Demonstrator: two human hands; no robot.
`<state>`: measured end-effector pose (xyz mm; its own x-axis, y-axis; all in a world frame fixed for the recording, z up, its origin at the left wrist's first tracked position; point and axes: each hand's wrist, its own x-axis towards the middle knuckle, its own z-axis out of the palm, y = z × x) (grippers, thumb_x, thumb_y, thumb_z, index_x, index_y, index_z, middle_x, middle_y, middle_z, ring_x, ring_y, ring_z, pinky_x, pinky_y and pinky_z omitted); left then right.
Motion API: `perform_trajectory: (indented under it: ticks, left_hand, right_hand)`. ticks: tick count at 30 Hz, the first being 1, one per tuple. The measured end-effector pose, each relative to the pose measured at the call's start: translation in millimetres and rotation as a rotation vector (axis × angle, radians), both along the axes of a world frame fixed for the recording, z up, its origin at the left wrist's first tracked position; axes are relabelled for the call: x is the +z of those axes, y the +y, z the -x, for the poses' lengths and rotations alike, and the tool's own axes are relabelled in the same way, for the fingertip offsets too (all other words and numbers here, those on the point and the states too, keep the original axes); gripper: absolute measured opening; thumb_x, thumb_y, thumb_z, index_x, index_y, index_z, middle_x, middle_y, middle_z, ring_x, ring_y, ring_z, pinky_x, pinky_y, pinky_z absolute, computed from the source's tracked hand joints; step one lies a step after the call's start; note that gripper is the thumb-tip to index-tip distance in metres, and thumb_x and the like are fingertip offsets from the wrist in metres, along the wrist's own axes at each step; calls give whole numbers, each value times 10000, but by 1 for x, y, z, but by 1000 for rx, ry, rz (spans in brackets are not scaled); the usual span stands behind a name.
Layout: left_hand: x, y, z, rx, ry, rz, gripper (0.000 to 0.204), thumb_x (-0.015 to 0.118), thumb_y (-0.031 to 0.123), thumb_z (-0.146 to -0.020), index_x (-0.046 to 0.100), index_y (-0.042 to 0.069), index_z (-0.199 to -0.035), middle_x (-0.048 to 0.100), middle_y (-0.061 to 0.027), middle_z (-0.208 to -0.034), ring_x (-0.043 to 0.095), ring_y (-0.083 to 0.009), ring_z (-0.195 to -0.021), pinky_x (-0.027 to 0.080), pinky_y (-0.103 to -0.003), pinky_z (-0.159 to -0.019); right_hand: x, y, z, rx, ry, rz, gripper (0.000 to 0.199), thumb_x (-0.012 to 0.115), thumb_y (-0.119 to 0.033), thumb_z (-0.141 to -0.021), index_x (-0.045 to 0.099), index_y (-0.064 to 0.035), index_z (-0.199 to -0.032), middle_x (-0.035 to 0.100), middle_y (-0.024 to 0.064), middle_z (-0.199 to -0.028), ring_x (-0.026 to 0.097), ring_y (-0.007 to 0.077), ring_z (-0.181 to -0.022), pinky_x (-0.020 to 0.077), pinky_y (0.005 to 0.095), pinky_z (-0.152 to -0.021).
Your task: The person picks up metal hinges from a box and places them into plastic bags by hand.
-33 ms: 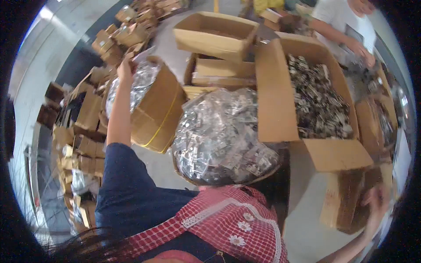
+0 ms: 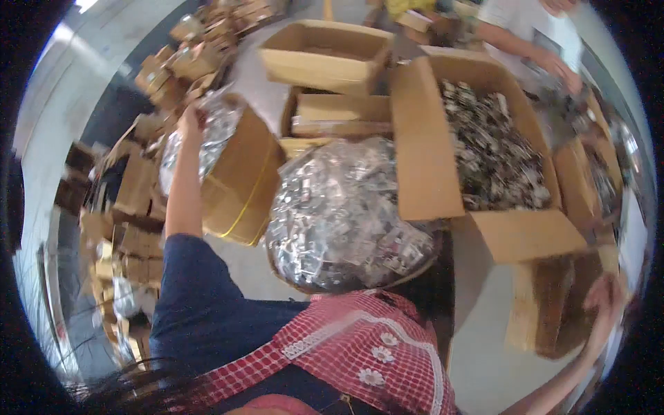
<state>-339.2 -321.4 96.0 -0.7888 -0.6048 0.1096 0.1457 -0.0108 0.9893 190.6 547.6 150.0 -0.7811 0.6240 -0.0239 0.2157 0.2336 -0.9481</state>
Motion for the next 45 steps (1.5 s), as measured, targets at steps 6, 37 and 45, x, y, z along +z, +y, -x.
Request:
perform_trajectory:
  ticks: [6, 37, 45]
  left_hand:
    - [-78, 23, 13, -186, -163, -45, 336, 545, 357, -963, 693, 56, -970, 729, -66, -930, 659, -162, -756, 488, -292, -587]
    - [10, 287, -216, -905, -68, 219, 123, 572, 87, -961, 652, 35, -1040, 647, -5, -868, 549, -71, -733, 416, -216, -656]
    - [29, 427, -294, -1391, 177, 582, 519, 703, 106, -862, 515, 18, -1338, 582, -107, -1343, 549, -224, -1241, 439, -376, -1035]
  right_hand:
    - [-168, 183, -30, 55, -971, -803, 260, 667, -232, -889, 697, -81, -1099, 693, 96, -952, 644, 227, -933, 524, 397, -849]
    - [-27, 45, 30, -76, -215, -292, 277, 553, -116, -938, 695, -14, -1152, 706, 30, -955, 626, 129, -864, 508, 288, -787]
    - [14, -130, 49, 258, 331, 303, 612, 761, -173, -804, 582, -5, -1365, 702, 57, -1032, 652, 143, -872, 553, 297, -787]
